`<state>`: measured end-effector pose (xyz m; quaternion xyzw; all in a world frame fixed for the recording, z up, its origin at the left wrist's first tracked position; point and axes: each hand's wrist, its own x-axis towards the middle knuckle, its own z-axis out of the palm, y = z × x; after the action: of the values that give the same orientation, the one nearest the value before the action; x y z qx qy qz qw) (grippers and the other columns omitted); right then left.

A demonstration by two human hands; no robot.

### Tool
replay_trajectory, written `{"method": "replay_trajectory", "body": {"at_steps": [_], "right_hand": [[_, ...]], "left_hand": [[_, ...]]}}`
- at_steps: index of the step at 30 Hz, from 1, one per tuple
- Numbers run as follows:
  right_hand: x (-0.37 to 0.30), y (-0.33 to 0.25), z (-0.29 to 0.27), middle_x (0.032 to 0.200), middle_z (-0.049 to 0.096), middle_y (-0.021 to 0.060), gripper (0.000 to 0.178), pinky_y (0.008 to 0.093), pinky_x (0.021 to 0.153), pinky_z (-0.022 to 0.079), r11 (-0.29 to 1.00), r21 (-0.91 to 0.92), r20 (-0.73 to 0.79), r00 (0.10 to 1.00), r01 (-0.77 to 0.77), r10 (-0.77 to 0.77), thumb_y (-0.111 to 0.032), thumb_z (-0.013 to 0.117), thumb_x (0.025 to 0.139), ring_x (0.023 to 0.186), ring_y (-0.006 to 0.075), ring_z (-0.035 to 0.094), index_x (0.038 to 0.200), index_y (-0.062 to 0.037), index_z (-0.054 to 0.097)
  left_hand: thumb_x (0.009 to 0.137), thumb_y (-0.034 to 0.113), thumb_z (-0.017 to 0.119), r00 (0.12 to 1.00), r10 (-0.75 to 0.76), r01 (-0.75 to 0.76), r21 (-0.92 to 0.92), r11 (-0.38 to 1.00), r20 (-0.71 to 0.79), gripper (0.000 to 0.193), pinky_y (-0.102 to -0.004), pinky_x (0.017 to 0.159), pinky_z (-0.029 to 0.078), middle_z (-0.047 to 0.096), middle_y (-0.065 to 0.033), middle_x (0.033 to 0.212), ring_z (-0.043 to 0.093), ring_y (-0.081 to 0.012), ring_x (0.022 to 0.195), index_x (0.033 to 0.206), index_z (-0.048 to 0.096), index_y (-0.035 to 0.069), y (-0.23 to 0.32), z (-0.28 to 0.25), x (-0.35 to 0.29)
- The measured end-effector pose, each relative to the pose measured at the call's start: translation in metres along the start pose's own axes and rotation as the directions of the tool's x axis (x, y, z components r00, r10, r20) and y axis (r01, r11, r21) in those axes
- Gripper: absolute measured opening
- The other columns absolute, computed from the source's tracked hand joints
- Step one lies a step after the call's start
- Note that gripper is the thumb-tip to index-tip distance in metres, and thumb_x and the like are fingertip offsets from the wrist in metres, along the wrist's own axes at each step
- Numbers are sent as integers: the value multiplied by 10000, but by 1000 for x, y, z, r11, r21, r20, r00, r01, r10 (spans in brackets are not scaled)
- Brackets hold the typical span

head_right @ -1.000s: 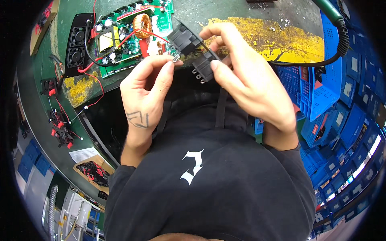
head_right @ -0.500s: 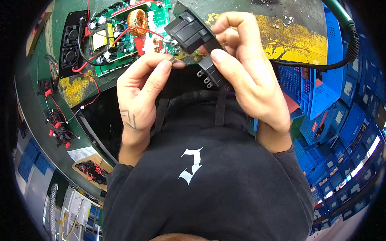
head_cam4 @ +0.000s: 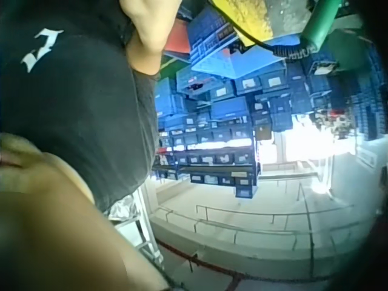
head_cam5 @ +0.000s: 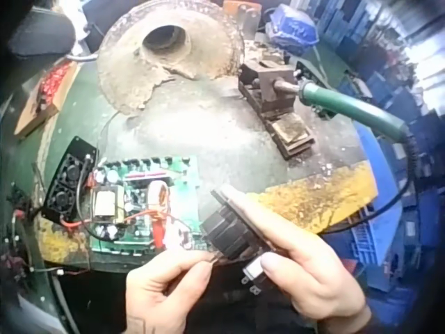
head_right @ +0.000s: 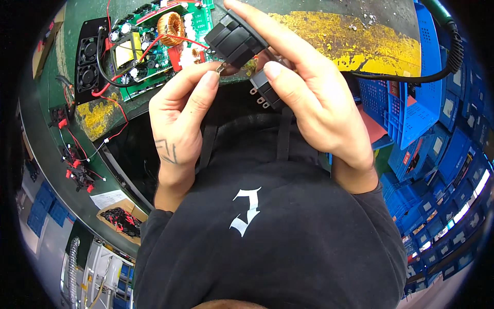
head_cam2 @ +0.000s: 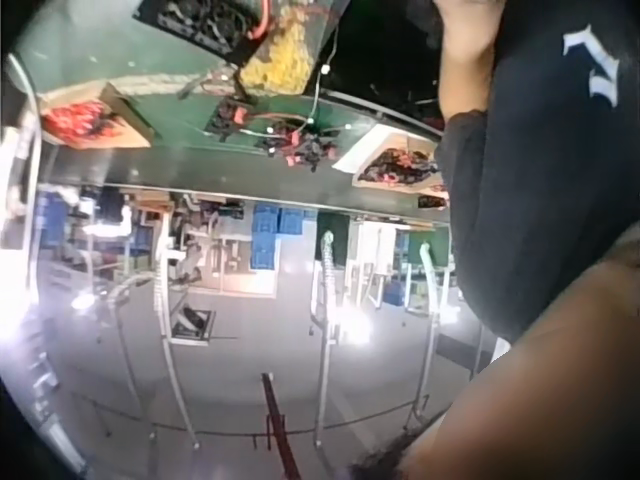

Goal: Connecting cooling fans and wires to an electronic circuit board and preparing it for housing.

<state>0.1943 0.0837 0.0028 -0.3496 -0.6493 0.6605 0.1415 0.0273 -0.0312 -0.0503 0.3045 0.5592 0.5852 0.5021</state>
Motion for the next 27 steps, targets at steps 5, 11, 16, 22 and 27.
{"method": "replay_trajectory", "body": {"at_steps": [5, 11, 16, 22, 27], "right_hand": [[-4, 16, 2, 1582, 424, 199, 628, 346, 1161, 316, 987, -120, -23, 994, 103, -106, -127, 455, 974, 1402, 240, 454, 1551, 94, 341], [-7, 24, 19, 1583, 444, 179, 599, 324, 1111, 390, 953, -220, -147, 959, 207, -243, -182, 467, 997, 1361, 220, 515, 1530, 82, 402], [-5, 24, 25, 1585, 443, 172, 598, 315, 1115, 383, 927, -237, -173, 926, 292, -336, -164, 459, 996, 1377, 213, 497, 1542, 69, 389], [-9, 11, 28, 1601, 426, 155, 596, 304, 1070, 410, 968, -224, -174, 972, 114, -155, -154, 455, 997, 1324, 185, 523, 1552, 51, 384], [-8, 26, 23, 1614, 410, 147, 601, 292, 1056, 410, 985, -137, -192, 972, 108, -134, -161, 455, 998, 1329, 162, 508, 1556, 50, 381]], "left_hand": [[986, 51, 688, 998, -38, 39, 36, 999, -46, 154, -209, 756, 496, 710, -45, 962, 619, -66, 812, 1099, 739, -41, 4, 5, 0], [990, 60, 687, 995, -9, 12, 34, 999, -101, 151, -213, 758, 503, 738, -57, 951, 631, -74, 835, 1082, 743, -47, 3, 12, 0], [996, 57, 678, 979, -80, 77, -24, 997, -186, 151, -218, 753, 506, 745, -59, 919, 635, -76, 831, 1067, 736, -63, 6, 23, -1], [980, 58, 699, 977, 5, 24, 134, 991, -214, 141, -224, 694, 501, 731, -82, 871, 627, -87, 764, 1034, 735, -68, -2, 24, -4], [956, 38, 714, 984, 68, -29, 229, 973, -167, 158, -246, 641, 490, 684, -81, 792, 582, -93, 675, 1077, 732, -61, -3, 21, -3]]}}
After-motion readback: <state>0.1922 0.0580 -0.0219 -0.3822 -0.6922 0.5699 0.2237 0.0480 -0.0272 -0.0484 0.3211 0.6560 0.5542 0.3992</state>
